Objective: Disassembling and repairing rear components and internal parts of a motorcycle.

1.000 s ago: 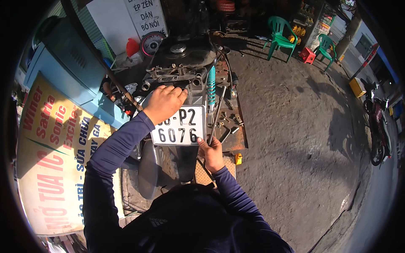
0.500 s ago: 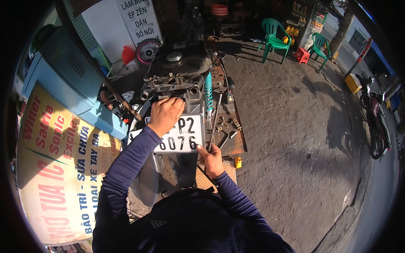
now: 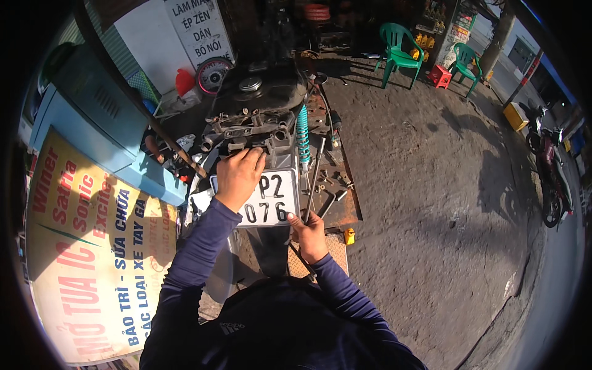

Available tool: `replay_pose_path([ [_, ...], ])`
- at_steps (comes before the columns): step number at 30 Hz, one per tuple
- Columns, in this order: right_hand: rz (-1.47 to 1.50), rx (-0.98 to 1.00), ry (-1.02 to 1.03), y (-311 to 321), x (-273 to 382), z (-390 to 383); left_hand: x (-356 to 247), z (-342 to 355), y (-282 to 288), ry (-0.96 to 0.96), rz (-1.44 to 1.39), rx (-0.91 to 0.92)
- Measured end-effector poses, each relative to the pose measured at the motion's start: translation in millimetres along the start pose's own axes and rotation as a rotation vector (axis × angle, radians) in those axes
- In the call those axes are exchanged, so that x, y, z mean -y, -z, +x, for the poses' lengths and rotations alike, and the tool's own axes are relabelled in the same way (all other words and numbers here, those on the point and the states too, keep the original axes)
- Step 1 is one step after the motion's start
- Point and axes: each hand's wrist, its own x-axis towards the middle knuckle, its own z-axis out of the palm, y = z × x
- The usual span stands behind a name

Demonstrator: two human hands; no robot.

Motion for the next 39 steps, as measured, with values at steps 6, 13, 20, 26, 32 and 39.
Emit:
replay_pose_path([
  [6, 0.008, -0.023, 0.014, -4.7, 6.2, -3.1, 14.7, 2.3, 3.5, -0.265, 0.115, 0.111],
  [13, 0.013, 0.018, -0.019, -3.3, 5.1, -0.8, 29.1, 14.3, 7.0, -0.477, 0.255, 0.216],
  [20, -0.003, -0.043, -0.035, -5.2, 3.3, -2.8, 13.1, 0.5, -8.6, -0.217, 0.028, -0.003],
  [26, -0.023, -0.060, -0.029, -10.8, 9.7, -5.1, -9.8, -4.2, -21.2, 0.129, -0.011, -0.217],
  [32, 0.016, -0.017, -0.031, -7.0, 5.8, -1.4, -13.4, -4.6, -25.2, 0.181, 0.014, -0.210],
  [39, 0.067, -0.074, -0.048, -9.4, 0.6, -0.5, -16.7, -8.3, -21.0, 0.171, -0.002, -0.241],
])
